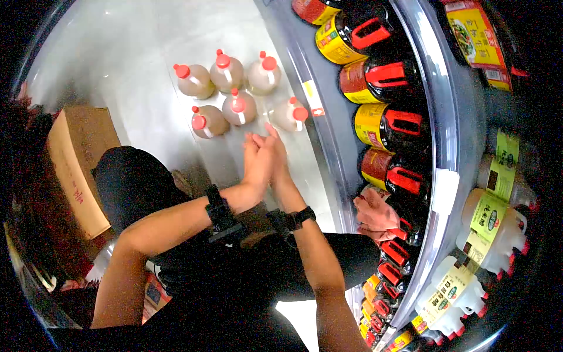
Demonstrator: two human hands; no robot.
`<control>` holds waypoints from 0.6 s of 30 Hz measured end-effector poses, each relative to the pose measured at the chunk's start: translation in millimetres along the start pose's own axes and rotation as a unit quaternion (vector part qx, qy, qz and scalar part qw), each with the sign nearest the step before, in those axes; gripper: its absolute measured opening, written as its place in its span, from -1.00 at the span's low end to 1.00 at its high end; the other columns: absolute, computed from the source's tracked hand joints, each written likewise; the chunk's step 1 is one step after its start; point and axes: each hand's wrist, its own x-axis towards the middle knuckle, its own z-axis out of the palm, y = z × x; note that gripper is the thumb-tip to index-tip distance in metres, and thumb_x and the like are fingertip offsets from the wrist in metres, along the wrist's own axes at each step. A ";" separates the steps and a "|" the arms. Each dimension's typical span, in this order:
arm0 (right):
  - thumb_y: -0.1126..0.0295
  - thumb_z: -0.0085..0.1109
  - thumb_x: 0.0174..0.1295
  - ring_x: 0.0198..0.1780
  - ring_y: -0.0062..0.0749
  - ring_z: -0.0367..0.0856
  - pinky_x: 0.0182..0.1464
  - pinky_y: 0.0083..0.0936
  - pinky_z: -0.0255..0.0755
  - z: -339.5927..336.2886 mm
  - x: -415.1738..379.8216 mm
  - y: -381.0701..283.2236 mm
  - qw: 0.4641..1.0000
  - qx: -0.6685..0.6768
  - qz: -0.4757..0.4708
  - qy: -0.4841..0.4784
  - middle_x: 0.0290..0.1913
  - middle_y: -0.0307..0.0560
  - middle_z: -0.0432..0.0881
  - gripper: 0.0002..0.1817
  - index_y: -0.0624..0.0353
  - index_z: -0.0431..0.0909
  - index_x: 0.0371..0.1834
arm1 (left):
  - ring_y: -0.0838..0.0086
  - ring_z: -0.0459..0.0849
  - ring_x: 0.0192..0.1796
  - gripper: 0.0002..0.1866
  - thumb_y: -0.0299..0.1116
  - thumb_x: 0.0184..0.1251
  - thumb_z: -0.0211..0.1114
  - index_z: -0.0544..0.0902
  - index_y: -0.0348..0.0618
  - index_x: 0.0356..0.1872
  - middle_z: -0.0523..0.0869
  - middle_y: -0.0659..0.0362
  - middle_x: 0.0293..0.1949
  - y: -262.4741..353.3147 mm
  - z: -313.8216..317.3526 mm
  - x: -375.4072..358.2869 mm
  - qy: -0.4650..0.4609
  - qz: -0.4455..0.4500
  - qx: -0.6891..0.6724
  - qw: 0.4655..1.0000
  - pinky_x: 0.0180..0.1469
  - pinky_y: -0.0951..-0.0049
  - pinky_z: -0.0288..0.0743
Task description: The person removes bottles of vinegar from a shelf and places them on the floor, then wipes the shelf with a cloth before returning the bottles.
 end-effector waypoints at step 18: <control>0.37 -0.03 0.41 0.07 -0.31 0.55 0.07 -0.45 0.45 -68.4 -39.1 -27.5 0.981 -0.123 -0.055 0.137 0.04 0.12 0.54 -0.34 0.28 -0.08 0.47 | 0.27 0.53 -0.27 -0.49 -0.24 -0.08 0.27 0.44 -0.13 -0.02 0.60 0.13 -0.30 38.9 39.9 -1.4 -0.243 -0.213 -0.238 0.916 -0.11 0.24 0.39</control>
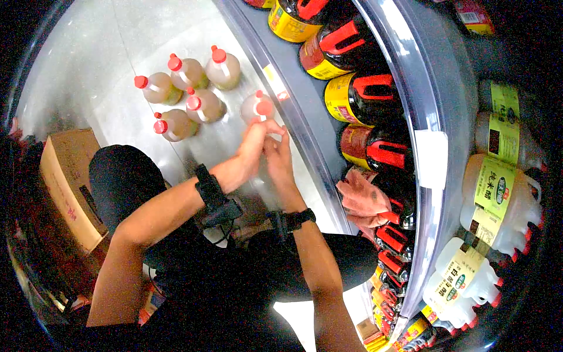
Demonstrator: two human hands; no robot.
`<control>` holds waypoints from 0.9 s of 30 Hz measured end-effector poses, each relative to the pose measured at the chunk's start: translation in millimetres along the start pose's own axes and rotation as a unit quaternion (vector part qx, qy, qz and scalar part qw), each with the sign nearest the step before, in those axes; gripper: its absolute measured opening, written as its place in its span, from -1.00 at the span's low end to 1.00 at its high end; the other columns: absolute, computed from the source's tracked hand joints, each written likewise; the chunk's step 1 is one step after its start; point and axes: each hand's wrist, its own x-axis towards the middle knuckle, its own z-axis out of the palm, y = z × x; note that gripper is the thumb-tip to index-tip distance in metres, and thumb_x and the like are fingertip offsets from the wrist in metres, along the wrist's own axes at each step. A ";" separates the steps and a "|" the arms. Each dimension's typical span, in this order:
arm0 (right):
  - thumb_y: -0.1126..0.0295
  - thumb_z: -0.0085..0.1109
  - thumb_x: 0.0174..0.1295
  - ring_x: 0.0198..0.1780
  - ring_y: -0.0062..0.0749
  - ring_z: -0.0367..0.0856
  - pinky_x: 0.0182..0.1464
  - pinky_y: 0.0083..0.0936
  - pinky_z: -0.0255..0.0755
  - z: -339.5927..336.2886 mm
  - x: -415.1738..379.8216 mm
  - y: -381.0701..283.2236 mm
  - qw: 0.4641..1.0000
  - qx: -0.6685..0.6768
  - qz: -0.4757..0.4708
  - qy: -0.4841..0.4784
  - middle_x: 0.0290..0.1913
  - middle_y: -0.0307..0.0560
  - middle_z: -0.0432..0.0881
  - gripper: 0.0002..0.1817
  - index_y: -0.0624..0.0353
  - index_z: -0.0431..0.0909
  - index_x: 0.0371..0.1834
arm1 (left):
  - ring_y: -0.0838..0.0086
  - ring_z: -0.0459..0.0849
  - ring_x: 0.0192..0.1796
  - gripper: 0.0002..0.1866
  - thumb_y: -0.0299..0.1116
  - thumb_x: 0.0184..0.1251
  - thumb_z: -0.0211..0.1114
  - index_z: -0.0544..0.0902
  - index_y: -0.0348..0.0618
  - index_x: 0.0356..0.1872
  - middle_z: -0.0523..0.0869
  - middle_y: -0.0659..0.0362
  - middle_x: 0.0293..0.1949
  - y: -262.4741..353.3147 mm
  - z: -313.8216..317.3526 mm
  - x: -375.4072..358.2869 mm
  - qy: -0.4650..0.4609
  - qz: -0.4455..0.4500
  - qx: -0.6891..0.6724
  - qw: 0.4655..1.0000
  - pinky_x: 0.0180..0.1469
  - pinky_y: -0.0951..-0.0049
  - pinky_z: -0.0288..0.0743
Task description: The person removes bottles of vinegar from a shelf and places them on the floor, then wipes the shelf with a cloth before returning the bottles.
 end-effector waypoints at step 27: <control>0.23 -0.18 0.42 0.23 -0.26 0.46 0.19 -0.35 0.42 37.7 32.9 8.1 0.999 -0.023 0.021 -0.040 0.21 0.05 0.45 -0.37 0.11 -0.04 0.52 | 0.28 0.28 0.37 -0.24 -0.10 0.09 0.25 0.27 -0.17 0.34 0.43 0.05 0.23 35.0 -39.6 -29.9 -0.083 0.042 0.057 0.994 0.38 0.28 0.10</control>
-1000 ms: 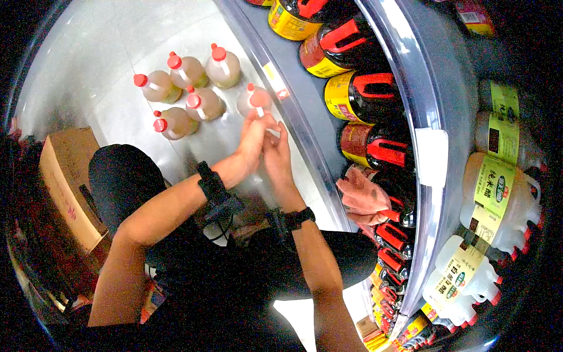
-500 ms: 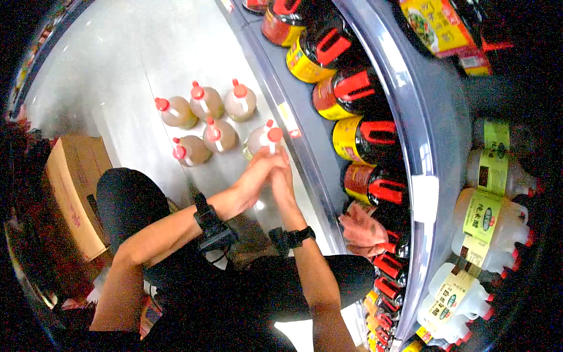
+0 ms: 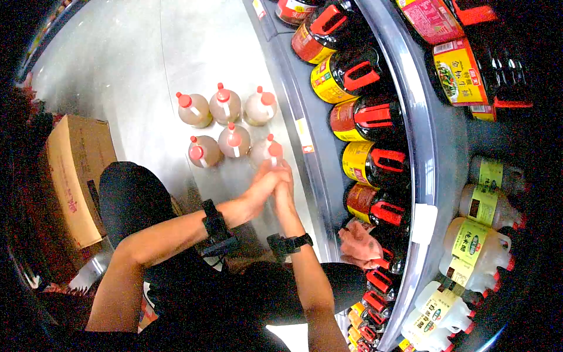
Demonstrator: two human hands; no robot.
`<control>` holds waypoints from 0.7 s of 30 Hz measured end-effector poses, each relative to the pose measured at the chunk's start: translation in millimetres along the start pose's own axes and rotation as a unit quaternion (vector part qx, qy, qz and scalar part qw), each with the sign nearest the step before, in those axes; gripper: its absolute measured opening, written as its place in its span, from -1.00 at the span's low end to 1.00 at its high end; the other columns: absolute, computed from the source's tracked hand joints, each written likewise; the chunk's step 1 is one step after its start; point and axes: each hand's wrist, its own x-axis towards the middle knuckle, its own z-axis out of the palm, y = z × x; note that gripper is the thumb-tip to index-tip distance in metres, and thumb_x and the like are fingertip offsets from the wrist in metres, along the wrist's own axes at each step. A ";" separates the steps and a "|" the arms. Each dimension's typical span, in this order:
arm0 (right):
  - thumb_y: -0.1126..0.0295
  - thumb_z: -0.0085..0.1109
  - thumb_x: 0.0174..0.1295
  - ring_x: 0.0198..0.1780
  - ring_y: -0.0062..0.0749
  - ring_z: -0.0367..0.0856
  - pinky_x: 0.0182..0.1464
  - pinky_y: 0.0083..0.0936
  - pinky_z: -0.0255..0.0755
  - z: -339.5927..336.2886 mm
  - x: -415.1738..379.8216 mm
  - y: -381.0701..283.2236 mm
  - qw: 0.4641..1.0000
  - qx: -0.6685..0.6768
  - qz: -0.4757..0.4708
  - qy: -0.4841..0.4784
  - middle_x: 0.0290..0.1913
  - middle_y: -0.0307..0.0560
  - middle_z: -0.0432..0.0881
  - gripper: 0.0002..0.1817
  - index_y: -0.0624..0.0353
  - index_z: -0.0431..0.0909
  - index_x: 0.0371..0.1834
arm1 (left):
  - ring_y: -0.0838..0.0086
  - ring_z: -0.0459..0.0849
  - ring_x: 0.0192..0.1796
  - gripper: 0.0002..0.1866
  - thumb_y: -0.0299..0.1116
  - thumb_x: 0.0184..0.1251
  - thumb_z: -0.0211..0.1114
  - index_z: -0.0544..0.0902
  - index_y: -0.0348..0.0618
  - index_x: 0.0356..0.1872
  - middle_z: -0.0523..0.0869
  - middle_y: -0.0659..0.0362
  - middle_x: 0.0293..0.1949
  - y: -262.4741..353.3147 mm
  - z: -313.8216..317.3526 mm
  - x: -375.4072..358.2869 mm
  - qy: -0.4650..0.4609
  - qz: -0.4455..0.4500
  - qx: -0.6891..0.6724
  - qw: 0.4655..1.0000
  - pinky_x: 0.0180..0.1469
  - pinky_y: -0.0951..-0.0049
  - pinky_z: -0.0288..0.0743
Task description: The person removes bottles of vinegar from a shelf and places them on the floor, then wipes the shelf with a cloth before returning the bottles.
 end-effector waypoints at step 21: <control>0.20 -0.24 0.42 0.29 -0.19 0.42 0.27 -0.28 0.37 4.5 -2.2 -13.3 0.992 0.104 -0.008 -0.069 0.25 0.05 0.42 -0.41 -0.01 0.01 0.52 | 0.26 0.43 0.17 -0.46 -0.14 0.12 0.16 0.34 -0.25 0.08 0.51 0.03 0.02 -55.4 19.6 53.3 0.103 0.055 -0.102 0.988 0.24 0.21 0.24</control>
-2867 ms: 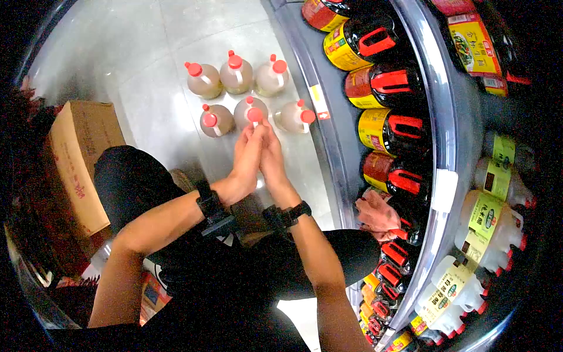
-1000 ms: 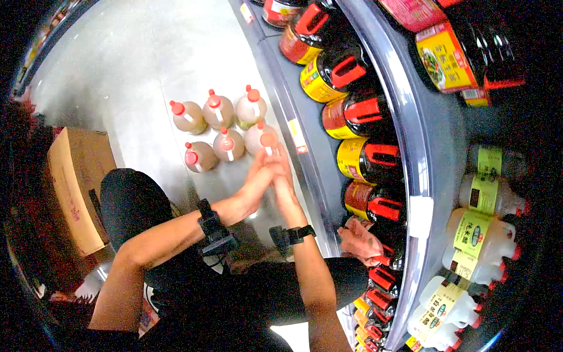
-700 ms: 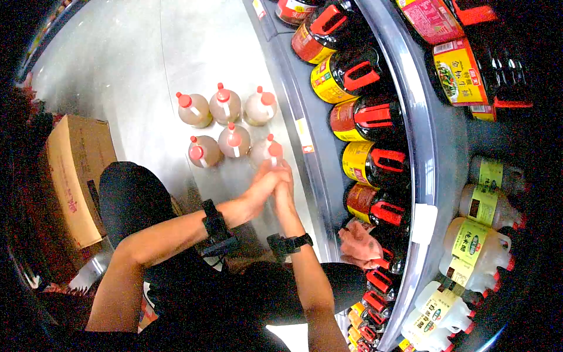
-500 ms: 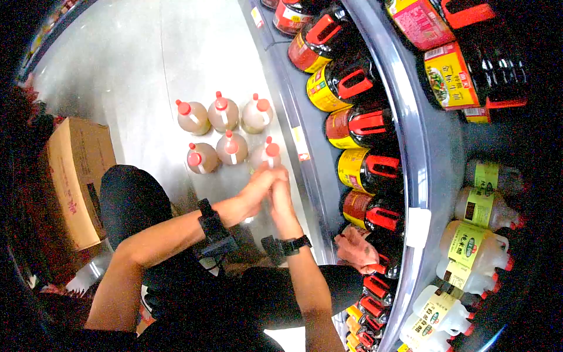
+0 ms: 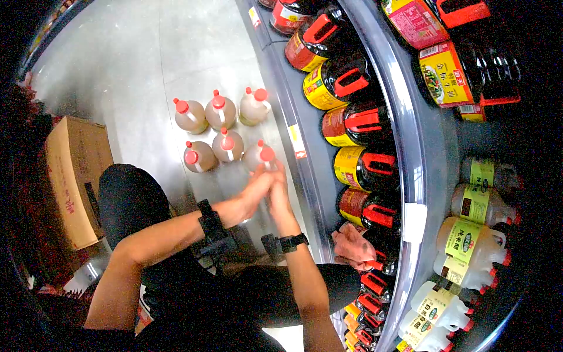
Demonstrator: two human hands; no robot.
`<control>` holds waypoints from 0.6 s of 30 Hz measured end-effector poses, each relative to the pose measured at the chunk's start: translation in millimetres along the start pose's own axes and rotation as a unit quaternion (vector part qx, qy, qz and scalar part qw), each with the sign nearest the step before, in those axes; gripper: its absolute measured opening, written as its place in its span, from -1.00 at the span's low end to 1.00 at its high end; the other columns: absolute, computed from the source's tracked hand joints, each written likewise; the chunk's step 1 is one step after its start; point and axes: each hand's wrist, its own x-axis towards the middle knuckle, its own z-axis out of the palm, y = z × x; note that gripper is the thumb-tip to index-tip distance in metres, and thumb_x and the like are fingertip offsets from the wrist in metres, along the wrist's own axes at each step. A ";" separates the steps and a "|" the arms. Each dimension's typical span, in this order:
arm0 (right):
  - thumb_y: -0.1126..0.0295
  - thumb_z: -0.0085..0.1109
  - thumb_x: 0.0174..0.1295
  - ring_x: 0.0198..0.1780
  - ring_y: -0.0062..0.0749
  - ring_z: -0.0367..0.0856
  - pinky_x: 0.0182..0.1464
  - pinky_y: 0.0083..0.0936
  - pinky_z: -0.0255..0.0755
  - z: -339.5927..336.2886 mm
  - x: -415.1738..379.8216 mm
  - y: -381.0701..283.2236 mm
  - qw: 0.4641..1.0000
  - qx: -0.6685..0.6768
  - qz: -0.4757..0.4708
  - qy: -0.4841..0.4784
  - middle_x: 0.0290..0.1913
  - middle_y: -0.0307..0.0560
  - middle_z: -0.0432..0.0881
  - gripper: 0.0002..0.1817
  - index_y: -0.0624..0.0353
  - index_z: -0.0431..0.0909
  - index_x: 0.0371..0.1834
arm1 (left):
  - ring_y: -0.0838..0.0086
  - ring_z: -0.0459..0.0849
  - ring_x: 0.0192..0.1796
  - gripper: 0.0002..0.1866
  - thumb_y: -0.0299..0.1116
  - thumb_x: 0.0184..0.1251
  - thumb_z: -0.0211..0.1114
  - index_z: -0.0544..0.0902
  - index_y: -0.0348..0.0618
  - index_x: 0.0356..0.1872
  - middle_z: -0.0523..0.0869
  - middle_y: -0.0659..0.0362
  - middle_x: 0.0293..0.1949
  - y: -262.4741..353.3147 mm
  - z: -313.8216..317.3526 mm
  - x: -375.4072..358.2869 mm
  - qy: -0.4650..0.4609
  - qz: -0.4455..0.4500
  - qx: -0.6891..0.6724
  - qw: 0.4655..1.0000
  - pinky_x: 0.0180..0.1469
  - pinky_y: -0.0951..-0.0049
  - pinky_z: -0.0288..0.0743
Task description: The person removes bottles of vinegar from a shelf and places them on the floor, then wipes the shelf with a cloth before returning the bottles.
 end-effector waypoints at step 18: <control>0.24 -0.33 0.51 -0.12 -0.34 0.60 -0.15 -0.43 0.55 -34.2 49.6 60.6 0.999 0.027 -0.002 0.039 -0.14 -0.14 0.59 -0.62 0.19 0.45 0.12 | 0.20 0.15 0.47 -0.05 -0.24 0.14 0.16 -0.13 -0.18 0.53 0.18 -0.04 0.44 59.9 -13.4 -24.9 -0.047 0.034 0.191 0.980 0.45 0.25 0.03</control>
